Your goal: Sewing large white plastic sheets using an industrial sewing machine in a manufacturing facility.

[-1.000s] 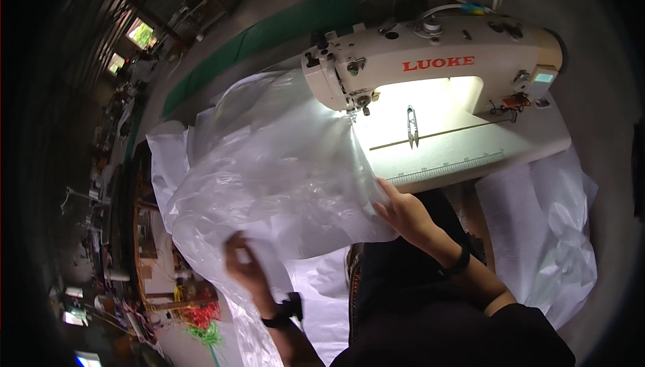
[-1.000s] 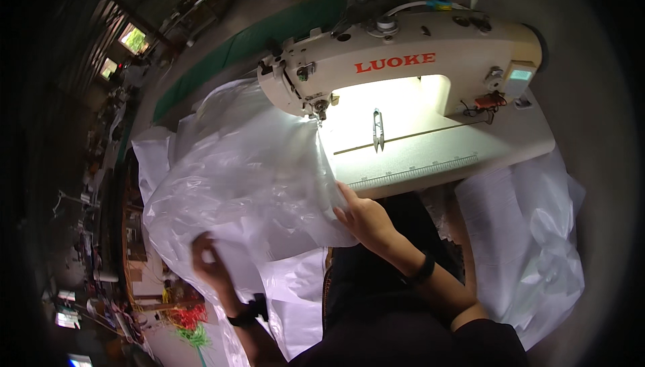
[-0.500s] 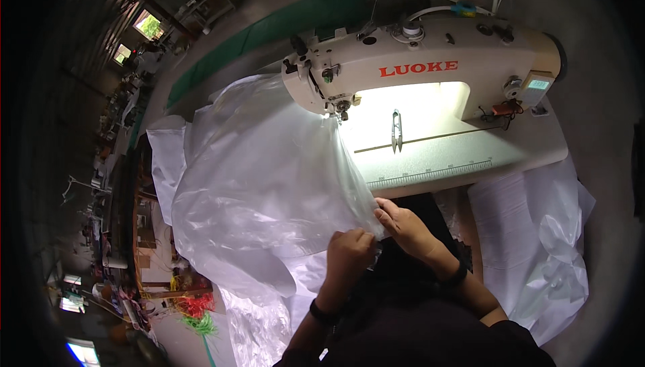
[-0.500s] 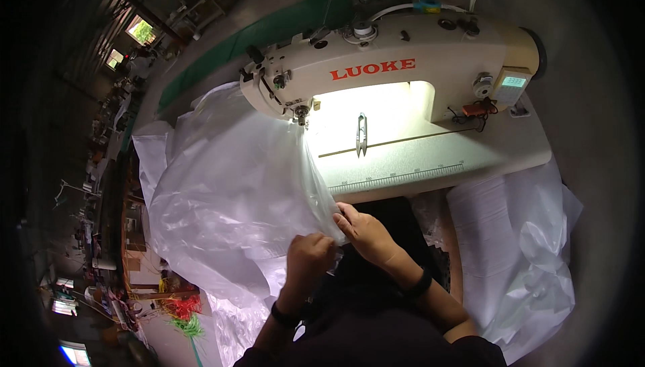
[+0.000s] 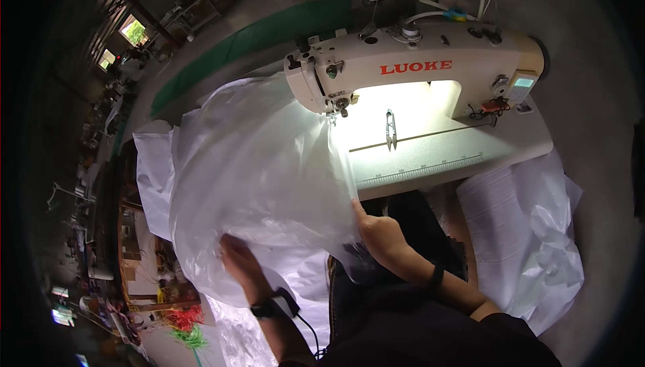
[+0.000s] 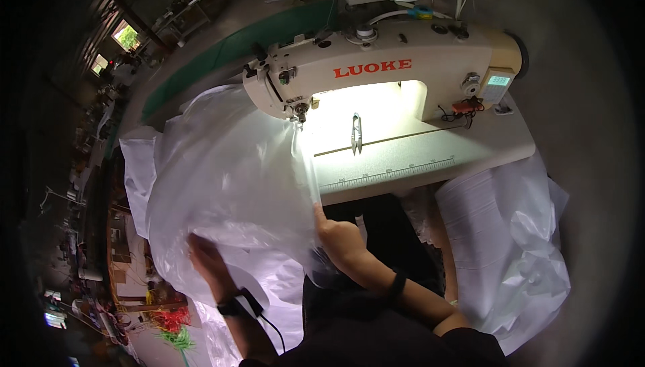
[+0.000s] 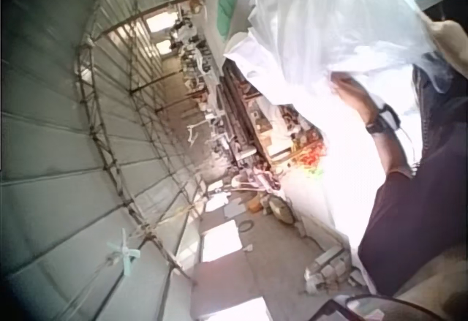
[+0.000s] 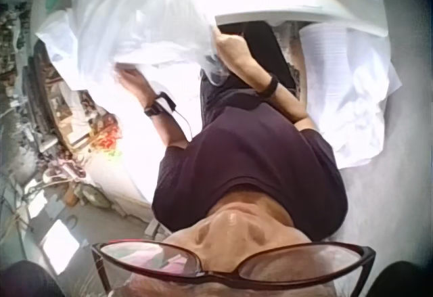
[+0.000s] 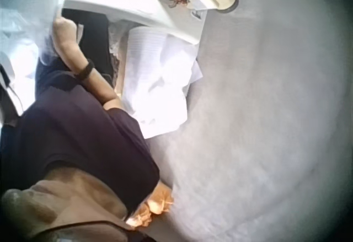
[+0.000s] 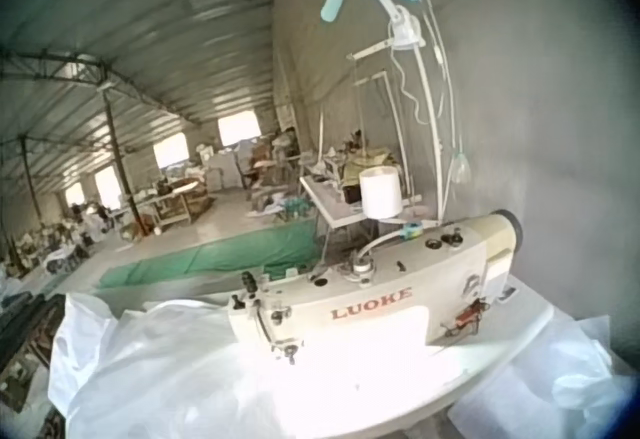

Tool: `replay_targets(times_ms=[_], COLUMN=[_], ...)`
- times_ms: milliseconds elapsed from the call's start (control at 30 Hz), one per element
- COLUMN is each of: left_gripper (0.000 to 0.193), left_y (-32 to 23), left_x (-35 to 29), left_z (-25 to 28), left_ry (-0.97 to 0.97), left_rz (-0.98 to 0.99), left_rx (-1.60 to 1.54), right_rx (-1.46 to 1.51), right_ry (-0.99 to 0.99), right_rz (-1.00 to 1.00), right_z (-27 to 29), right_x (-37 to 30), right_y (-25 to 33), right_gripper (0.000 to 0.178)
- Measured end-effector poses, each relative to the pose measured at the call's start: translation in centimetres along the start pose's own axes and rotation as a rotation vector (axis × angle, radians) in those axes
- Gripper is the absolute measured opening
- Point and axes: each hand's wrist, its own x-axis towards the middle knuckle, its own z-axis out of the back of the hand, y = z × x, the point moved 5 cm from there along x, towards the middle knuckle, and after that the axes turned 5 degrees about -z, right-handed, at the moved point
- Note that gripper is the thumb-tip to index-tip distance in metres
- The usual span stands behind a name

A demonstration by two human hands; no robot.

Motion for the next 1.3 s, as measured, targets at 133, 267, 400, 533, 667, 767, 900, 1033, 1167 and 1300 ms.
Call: replay_targets(times_ms=[133,267,400,533,667,767,900,1033,1167,1300], left_gripper=[0.034,0.041,0.039,0.027,0.024,0.018,0.049,0.039,0.037,0.042], left_y=[0.3,2.4,5.3,5.0,6.4,0.2,0.3,4.3,2.0,5.3], left_x=[6.3,7.9,10.0,16.1,5.0,-3.7,-2.0,8.4,5.1,-1.2], left_z=[0.1,-6.0,-6.7,2.9,-7.6,-17.0,-21.6,-12.7,-19.6,-25.5], left_ry=[-0.059,-0.038,0.196,0.459,0.576,0.934,1.143,0.969,1.076,1.271], left_rz=[-0.022,0.065,0.169,0.192,0.039,-0.473,-0.930,-0.838,-0.726,-0.684], left_rx=[0.498,0.370,0.268,0.019,0.700,0.908,1.344,1.334,1.481,1.095], right_rx=[-0.065,-0.099,-0.189,-0.111,-0.116,-0.080,0.023,0.083,0.164,0.207], right_ry=[-0.070,-0.002,0.008,-0.053,-0.096,-0.080,-0.114,-0.096,-0.024,0.000], right_rz=[0.001,-0.078,-0.114,-0.005,-0.118,-0.050,-0.004,0.033,-0.096,-0.129], right_z=[-1.7,-1.9,-2.3,-1.5,-0.9,-0.8,1.0,1.3,1.5,1.4], right_x=[4.1,9.0,13.4,15.5,14.8,13.8,13.4,14.1,13.7,13.9], right_y=[1.3,-0.9,-2.9,2.5,-4.6,-3.5,-3.5,-2.4,-5.4,-4.9], right_gripper=[0.055,0.045,0.036,0.023,0.018,0.019,0.020,0.025,0.029,0.029])
